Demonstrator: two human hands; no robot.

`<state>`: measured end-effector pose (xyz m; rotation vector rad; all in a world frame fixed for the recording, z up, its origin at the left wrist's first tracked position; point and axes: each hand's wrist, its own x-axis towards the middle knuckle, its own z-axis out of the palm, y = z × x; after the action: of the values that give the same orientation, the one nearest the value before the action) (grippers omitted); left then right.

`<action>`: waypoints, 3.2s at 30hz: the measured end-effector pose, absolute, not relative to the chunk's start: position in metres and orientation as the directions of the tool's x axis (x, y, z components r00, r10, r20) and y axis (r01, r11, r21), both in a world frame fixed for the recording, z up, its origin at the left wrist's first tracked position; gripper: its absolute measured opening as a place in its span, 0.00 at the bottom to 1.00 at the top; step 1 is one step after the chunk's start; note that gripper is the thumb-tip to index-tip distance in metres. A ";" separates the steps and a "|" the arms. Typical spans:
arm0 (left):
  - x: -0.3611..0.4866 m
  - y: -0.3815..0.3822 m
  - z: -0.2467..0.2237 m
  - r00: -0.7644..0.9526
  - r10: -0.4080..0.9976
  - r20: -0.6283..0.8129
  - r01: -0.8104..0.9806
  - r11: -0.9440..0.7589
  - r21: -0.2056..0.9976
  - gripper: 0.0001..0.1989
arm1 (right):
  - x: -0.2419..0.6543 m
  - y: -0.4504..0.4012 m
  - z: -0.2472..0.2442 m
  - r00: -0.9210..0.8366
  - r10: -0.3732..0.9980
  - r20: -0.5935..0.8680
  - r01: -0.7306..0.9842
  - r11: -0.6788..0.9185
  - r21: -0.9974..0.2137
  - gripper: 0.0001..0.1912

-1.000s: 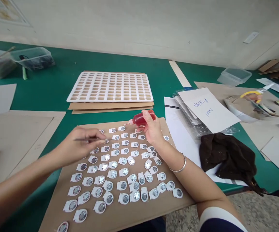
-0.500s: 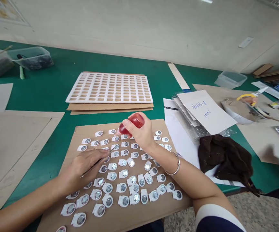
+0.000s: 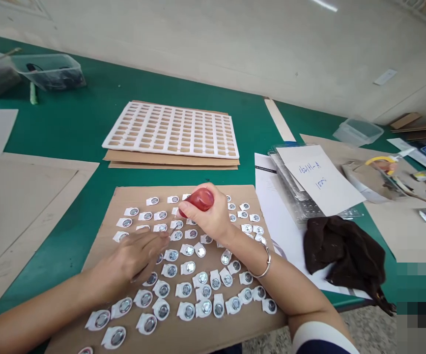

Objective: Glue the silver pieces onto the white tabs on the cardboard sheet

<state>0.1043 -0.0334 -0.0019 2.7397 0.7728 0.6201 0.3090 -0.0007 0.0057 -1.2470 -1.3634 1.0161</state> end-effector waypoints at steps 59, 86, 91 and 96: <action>0.118 -0.051 -0.011 0.889 0.365 0.276 0.423 -0.885 -0.194 0.13 | 0.298 -0.002 -0.003 -0.150 0.944 0.293 0.402 0.329 -0.854 0.12; 0.118 -0.049 -0.006 0.901 0.352 0.254 0.408 -0.886 -0.219 0.14 | 0.302 0.000 -0.008 -0.147 0.921 0.361 0.428 0.388 -0.816 0.13; 0.118 -0.049 -0.007 0.885 0.367 0.285 0.427 -0.886 -0.183 0.15 | 0.304 0.001 -0.010 -0.159 0.914 0.374 0.446 0.405 -0.798 0.14; 0.116 -0.049 -0.010 0.881 0.369 0.295 0.427 -0.890 -0.162 0.15 | 0.306 0.000 -0.011 -0.160 0.920 0.358 0.479 0.390 -0.787 0.14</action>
<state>0.1163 -0.0491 -0.0102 3.2631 0.7001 0.4369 0.3060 0.0000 -0.0105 -1.2200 -1.7899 0.6462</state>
